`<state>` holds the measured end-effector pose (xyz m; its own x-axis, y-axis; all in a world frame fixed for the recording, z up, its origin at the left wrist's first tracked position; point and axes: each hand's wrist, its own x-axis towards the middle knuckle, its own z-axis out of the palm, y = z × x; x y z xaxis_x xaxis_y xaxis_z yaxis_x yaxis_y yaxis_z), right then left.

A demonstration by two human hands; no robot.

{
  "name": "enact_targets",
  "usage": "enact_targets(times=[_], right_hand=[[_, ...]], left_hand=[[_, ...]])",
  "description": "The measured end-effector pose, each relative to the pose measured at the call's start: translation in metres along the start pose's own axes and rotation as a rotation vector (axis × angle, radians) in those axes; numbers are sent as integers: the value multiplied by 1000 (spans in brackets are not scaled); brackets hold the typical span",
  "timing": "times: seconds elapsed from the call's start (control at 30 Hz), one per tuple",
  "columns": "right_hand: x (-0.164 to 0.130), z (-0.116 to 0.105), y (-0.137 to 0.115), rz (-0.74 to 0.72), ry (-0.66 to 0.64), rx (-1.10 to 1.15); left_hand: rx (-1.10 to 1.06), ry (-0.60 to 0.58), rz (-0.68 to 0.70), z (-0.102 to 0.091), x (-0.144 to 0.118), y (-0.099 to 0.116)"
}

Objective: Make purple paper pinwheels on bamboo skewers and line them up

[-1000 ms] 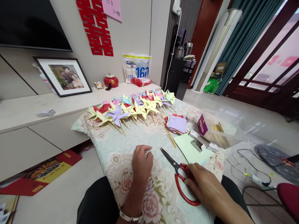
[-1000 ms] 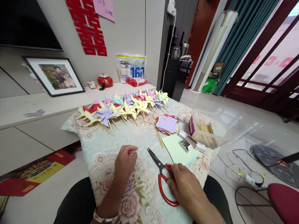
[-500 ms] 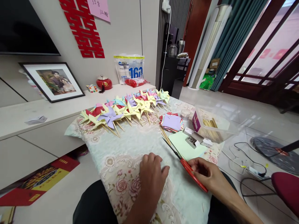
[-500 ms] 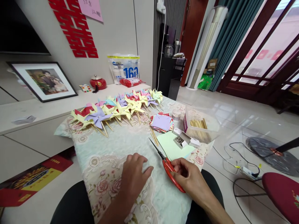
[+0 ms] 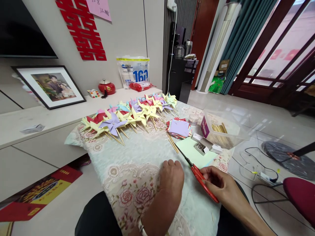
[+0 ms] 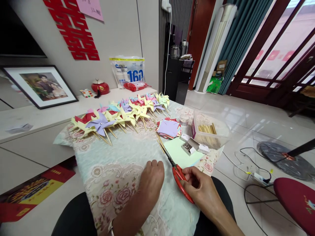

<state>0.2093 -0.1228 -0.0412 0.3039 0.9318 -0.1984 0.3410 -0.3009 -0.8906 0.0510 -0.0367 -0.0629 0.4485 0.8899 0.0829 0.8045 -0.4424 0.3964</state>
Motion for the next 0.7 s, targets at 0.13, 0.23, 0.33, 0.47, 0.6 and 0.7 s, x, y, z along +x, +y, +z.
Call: enact_targets(times=[0.13, 0.23, 0.33, 0.47, 0.6, 0.7], right_hand=[[-4, 2, -1, -48, 32, -83], [-6, 0, 6, -53, 39, -112], [-7, -2, 16, -30, 41, -41], [-8, -1, 20, -25, 59, 56], [-8, -2, 16, -32, 71, 102], [-8, -5, 13, -19, 65, 101]], left_hand=[[-111, -1, -23, -1, 5, -14], [-209, -11, -61, -7, 8, -42], [-282, -30, -43, -12, 9, -59], [-287, -104, 168, -15, 11, -54], [14, -206, 512, -13, 16, -42], [72, -253, 548, -11, 20, -40]])
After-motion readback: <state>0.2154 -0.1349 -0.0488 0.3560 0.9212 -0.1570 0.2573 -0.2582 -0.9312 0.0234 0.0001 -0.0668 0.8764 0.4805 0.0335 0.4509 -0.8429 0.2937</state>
